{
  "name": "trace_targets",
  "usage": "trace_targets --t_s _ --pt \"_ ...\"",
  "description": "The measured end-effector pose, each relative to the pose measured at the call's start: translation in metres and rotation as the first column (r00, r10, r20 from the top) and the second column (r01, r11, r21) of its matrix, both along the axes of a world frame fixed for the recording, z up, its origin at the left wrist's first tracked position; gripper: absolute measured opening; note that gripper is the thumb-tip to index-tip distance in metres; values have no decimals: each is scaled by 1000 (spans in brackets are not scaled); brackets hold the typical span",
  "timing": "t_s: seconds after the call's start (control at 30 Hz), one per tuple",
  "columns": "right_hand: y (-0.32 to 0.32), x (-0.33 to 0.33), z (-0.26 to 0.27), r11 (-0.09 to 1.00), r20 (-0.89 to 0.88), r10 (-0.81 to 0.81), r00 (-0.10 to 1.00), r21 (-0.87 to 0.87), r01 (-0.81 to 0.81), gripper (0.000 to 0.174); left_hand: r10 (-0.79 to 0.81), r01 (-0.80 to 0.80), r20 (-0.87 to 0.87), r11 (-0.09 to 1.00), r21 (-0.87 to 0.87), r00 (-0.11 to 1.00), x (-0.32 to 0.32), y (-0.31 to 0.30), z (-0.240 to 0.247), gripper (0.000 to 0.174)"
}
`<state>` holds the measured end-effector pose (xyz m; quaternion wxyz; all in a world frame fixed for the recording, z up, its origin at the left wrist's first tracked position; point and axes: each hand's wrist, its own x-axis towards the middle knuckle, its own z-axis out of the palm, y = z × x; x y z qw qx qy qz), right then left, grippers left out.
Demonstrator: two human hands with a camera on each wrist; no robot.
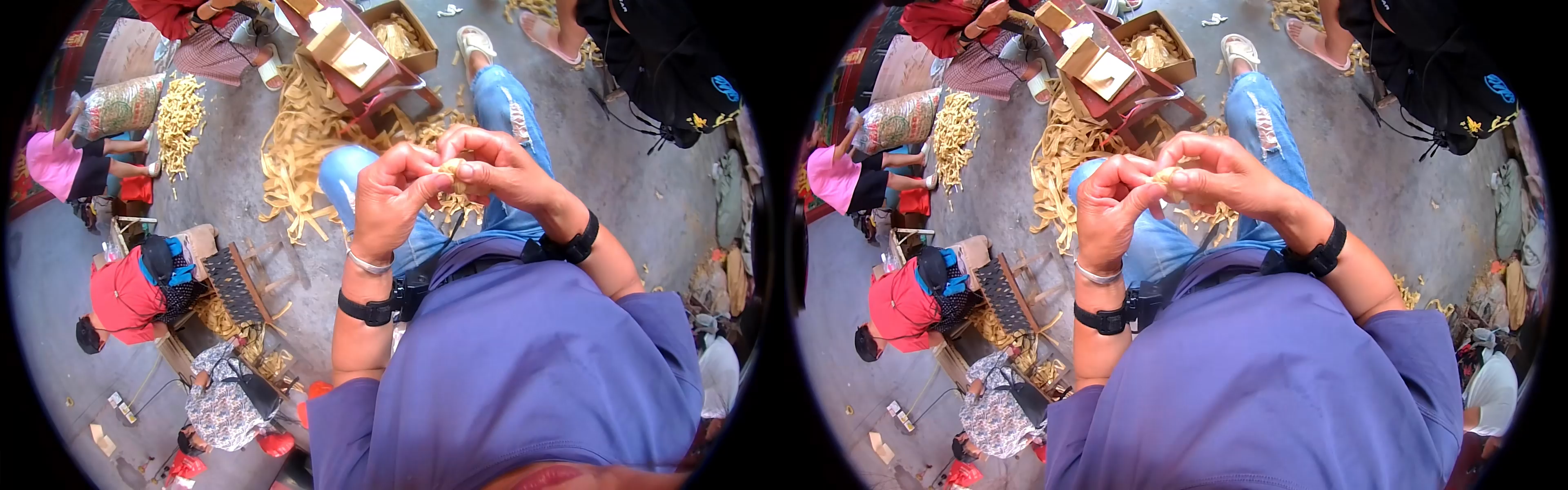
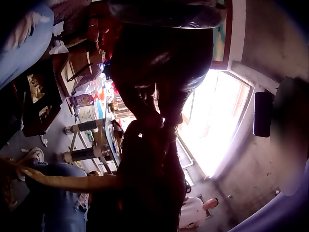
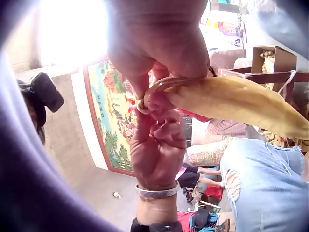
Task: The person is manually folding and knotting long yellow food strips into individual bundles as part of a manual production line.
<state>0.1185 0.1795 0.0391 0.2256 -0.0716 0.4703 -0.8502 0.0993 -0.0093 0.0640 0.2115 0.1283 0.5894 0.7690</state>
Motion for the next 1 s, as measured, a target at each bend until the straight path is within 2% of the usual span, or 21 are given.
trace_targets --t_s 0.03,0.07,0.17,0.2,0.27,0.3,0.37,0.4,0.5,0.57,0.67,0.73,0.77,0.8,0.83,0.9,0.93,1.0 --pt "-1 0 -2 1000 -46 -12 999 10 13 16 28 -31 48 998 63 998 1 0 -1 11" --pt "-8 2 -2 994 -88 -112 990 -9 111 16 54 -66 97 990 125 994 2 1 -2 10" --pt "-10 3 -5 989 -17 -122 992 -92 120 21 181 -238 229 938 254 956 5 10 -6 10" --pt "-11 4 -4 986 7 -156 988 -51 157 21 228 -305 273 909 283 935 6 12 -7 11" --pt "-15 4 -2 974 51 -225 973 34 223 22 334 -369 182 902 222 925 4 15 -14 12" --pt "-15 3 -4 951 -67 -254 965 167 262 22 385 -405 135 894 192 913 4 14 -16 12" --pt "-14 1 -11 838 -310 -257 915 400 371 22 458 -468 101 872 145 883 1 13 -13 11" --pt "-18 4 -2 841 -245 -318 916 373 392 18 501 -509 87 853 119 861 -1 11 -11 11" --pt "-8 7 -2 802 -260 -234 937 494 337 15 531 -536 73 835 125 844 -7 2 -12 11" --pt "-9 8 1 781 -309 -262 914 488 389 13 540 -545 76 828 134 838 -8 -2 -14 10" --pt "-7 7 2 791 -301 -270 915 472 389 13 479 -492 125 862 119 869 -9 -10 -14 6" --pt "-6 1 4 773 -319 -240 917 508 380 13 450 -449 -15 892 43 893 -16 -14 -13 3" --pt "-4 -3 7 742 -397 -216 892 527 414 12 431 -432 -86 902 3 898 -20 -17 -12 3" --pt "-3 -8 10 712 -470 -188 862 539 449 12 366 -393 -219 914 -97 905 -23 -19 0 15" --pt "-3 -13 14 681 -541 -157 826 547 487 11 237 -336 -384 916 -217 893 -26 -16 14 18" --pt "-5 -21 21 679 -602 -86 794 547 489 10 -85 -272 -614 844 -463 784 -31 -12 35 26" --pt "-5 -25 26 684 -607 -48 793 558 469 9 -130 -115 -512 900 -420 849 -32 -14 22 31" --pt "0 -33 31 693 -623 -6 782 561 453 9 -63 -98 -387 919 -383 920 -31 -15 22 28"
